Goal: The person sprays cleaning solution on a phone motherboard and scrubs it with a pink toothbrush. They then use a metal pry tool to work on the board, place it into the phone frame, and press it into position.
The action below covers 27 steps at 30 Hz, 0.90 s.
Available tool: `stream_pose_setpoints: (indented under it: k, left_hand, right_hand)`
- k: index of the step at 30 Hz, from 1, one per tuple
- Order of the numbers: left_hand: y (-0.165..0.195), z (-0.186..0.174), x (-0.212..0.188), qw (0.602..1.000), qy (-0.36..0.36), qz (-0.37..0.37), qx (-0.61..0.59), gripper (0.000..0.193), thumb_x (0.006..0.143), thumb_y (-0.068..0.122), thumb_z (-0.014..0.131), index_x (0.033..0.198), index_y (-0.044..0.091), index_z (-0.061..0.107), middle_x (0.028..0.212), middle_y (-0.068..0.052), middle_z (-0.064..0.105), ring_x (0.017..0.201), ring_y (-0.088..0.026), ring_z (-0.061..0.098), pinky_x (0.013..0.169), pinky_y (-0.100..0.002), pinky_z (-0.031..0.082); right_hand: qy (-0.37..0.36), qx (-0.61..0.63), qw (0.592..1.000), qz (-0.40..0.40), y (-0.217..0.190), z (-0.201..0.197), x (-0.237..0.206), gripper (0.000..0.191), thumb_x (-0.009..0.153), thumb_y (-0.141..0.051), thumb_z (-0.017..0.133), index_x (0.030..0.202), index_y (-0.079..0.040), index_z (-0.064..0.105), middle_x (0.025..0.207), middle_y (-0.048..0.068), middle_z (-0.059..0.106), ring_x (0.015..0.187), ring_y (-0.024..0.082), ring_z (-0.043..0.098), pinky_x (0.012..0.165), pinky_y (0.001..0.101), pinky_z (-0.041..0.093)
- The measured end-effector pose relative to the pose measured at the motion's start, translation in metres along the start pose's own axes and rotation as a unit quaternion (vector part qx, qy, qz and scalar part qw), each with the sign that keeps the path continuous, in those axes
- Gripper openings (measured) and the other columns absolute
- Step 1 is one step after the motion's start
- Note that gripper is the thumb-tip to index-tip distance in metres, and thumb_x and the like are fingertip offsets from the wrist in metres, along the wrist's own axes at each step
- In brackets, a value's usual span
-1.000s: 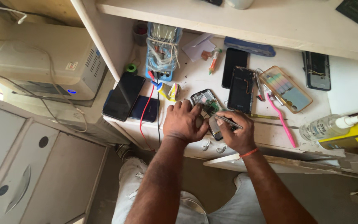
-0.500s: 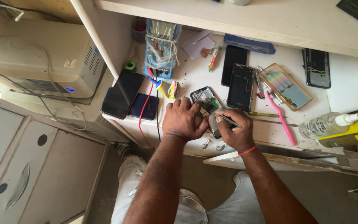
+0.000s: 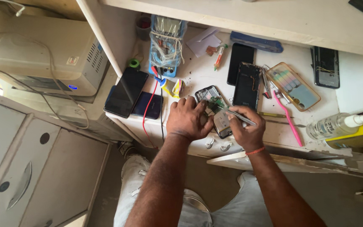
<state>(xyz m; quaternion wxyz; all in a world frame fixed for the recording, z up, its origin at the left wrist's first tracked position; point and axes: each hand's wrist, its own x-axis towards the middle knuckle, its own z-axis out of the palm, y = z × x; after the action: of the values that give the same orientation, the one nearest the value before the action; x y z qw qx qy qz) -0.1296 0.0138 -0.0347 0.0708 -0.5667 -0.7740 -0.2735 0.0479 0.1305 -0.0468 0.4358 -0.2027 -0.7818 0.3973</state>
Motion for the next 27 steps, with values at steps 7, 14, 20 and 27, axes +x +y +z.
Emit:
stream_pose_setpoints:
  k: [7, 14, 20, 27]
  left_hand:
    - [0.0010, -0.0003, 0.0004, 1.000, 0.005, -0.002, -0.008, 0.054, 0.078, 0.052, 0.068, 0.117, 0.015, 0.072, 0.100, -0.012, 0.063, 0.098, -0.033, 0.060, 0.082, -0.048, 0.044]
    - [0.0012, -0.0005, 0.0001, 1.000, 0.009, 0.000, -0.009, 0.053, 0.079, 0.052, 0.068, 0.117, 0.015, 0.072, 0.099, -0.012, 0.063, 0.098, -0.033, 0.060, 0.082, -0.048, 0.044]
    - [0.0009, -0.0016, -0.0001, 1.000, 0.008, 0.000, -0.012, 0.052, 0.080, 0.052, 0.068, 0.117, 0.015, 0.073, 0.098, -0.011, 0.063, 0.098, -0.033, 0.059, 0.083, -0.047, 0.043]
    - [0.0017, -0.0024, -0.0003, 1.000, 0.015, 0.000, -0.022, 0.049, 0.079, 0.051, 0.068, 0.114, 0.017, 0.074, 0.096, -0.011, 0.063, 0.098, -0.033, 0.059, 0.082, -0.048, 0.044]
  right_hand:
    - [0.019, 0.006, 0.998, 0.066, 0.0095, 0.0014, 0.0014, 0.014, 0.093, -0.006, 0.076, 0.105, 0.000, 0.072, 0.092, 0.004, 0.075, 0.080, 0.004, 0.066, 0.071, 0.0210, 0.054]
    - [0.021, -0.024, 0.996, 0.081, 0.0068, 0.0005, 0.0038, 0.015, 0.091, -0.008, 0.078, 0.104, -0.001, 0.075, 0.089, 0.003, 0.076, 0.078, 0.004, 0.067, 0.069, 0.0211, 0.054]
    - [0.034, -0.026, 0.994, 0.100, 0.0073, 0.0017, 0.0048, 0.014, 0.091, -0.007, 0.077, 0.102, -0.001, 0.075, 0.089, 0.003, 0.076, 0.078, 0.005, 0.068, 0.070, 0.0212, 0.055]
    - [0.044, -0.016, 0.994, 0.103, 0.0086, 0.0011, 0.0063, 0.014, 0.091, -0.008, 0.080, 0.103, 0.000, 0.076, 0.084, 0.000, 0.072, 0.072, 0.003, 0.060, 0.064, 0.0201, 0.048]
